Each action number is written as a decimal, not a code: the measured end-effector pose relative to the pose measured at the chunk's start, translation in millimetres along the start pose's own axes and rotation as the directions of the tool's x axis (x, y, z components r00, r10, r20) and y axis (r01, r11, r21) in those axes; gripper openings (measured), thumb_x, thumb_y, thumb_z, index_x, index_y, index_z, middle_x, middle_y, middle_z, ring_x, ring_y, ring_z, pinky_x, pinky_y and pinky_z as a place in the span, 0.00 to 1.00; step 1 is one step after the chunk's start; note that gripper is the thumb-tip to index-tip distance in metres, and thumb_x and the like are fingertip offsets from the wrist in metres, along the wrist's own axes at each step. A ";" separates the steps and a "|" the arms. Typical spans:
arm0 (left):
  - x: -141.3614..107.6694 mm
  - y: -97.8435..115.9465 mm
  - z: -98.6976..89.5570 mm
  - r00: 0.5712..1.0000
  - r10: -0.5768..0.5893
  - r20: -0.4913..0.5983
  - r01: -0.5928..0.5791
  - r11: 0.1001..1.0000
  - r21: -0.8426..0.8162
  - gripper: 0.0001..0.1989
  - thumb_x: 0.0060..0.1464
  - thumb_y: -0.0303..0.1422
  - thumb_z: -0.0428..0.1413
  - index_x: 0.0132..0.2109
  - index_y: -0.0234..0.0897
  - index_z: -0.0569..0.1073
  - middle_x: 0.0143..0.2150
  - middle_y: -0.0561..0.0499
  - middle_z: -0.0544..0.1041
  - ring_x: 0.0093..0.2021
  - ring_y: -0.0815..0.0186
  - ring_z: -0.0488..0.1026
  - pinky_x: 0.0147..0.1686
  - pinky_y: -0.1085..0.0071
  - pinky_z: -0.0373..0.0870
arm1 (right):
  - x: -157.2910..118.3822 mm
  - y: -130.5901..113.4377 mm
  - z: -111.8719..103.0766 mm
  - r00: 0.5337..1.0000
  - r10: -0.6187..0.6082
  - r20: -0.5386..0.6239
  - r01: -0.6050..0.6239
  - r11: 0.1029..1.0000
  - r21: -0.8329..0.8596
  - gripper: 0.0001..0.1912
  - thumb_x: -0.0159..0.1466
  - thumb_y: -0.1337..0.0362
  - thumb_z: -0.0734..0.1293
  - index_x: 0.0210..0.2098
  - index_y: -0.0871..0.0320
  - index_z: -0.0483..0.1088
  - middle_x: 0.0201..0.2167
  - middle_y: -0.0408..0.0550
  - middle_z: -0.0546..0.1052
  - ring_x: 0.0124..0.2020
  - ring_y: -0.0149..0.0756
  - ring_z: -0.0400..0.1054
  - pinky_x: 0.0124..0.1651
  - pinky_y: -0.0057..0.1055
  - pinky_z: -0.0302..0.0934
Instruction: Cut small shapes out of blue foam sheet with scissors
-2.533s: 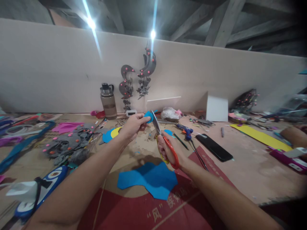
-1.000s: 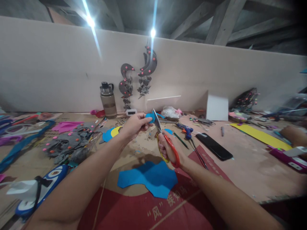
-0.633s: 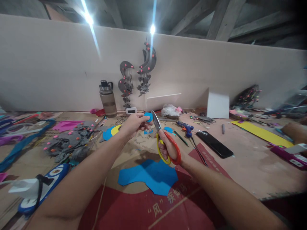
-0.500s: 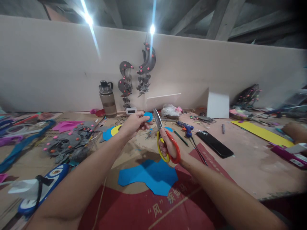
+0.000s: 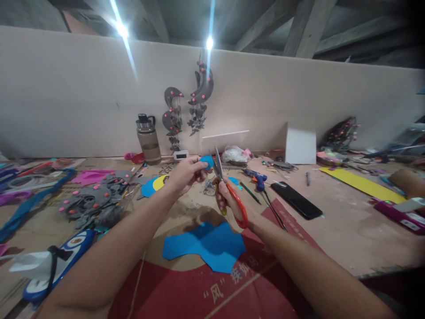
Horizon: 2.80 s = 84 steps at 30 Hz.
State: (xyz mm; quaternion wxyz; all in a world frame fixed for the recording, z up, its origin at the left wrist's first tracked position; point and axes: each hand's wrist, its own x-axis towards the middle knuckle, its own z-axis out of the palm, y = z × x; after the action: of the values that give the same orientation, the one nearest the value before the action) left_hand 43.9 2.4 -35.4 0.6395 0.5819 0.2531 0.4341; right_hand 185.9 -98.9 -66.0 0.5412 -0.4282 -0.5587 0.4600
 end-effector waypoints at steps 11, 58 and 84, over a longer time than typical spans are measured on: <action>-0.5 1.4 5.2 0.999 0.011 -0.037 -0.015 0.995 -0.101 0.08 0.42 0.27 0.62 0.28 0.33 0.69 0.24 0.53 0.70 0.22 0.75 0.64 0.23 0.78 0.59 | -0.4 5.2 0.5 0.996 0.082 0.044 -0.086 0.990 0.115 0.24 0.58 0.41 0.67 0.31 0.54 0.56 0.20 0.35 0.61 0.17 0.24 0.54 0.19 0.23 0.53; -6.9 -17.9 30.7 0.983 0.081 -0.166 -0.132 0.936 -0.327 0.10 0.43 0.29 0.64 0.30 0.33 0.70 0.28 0.52 0.73 0.28 0.71 0.70 0.30 0.73 0.62 | -1.9 8.1 2.4 0.989 0.134 -0.066 -0.122 0.981 0.152 0.24 0.58 0.43 0.67 0.29 0.54 0.54 0.19 0.33 0.56 0.16 0.22 0.48 0.16 0.19 0.47; -6.2 -15.2 26.3 0.981 0.092 -0.169 -0.144 0.933 -0.331 0.11 0.43 0.29 0.65 0.31 0.34 0.69 0.28 0.53 0.73 0.28 0.72 0.71 0.30 0.74 0.63 | -4.0 6.6 4.1 0.984 0.160 -0.075 -0.153 0.983 0.103 0.25 0.57 0.43 0.68 0.31 0.53 0.53 0.18 0.31 0.55 0.14 0.21 0.46 0.14 0.18 0.46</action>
State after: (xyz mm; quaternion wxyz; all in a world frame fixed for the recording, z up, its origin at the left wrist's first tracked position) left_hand 66.6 -15.8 -46.0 0.6824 0.4419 0.1859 0.5518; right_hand 181.9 -101.6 -73.3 0.5460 -0.4628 -0.4776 0.5095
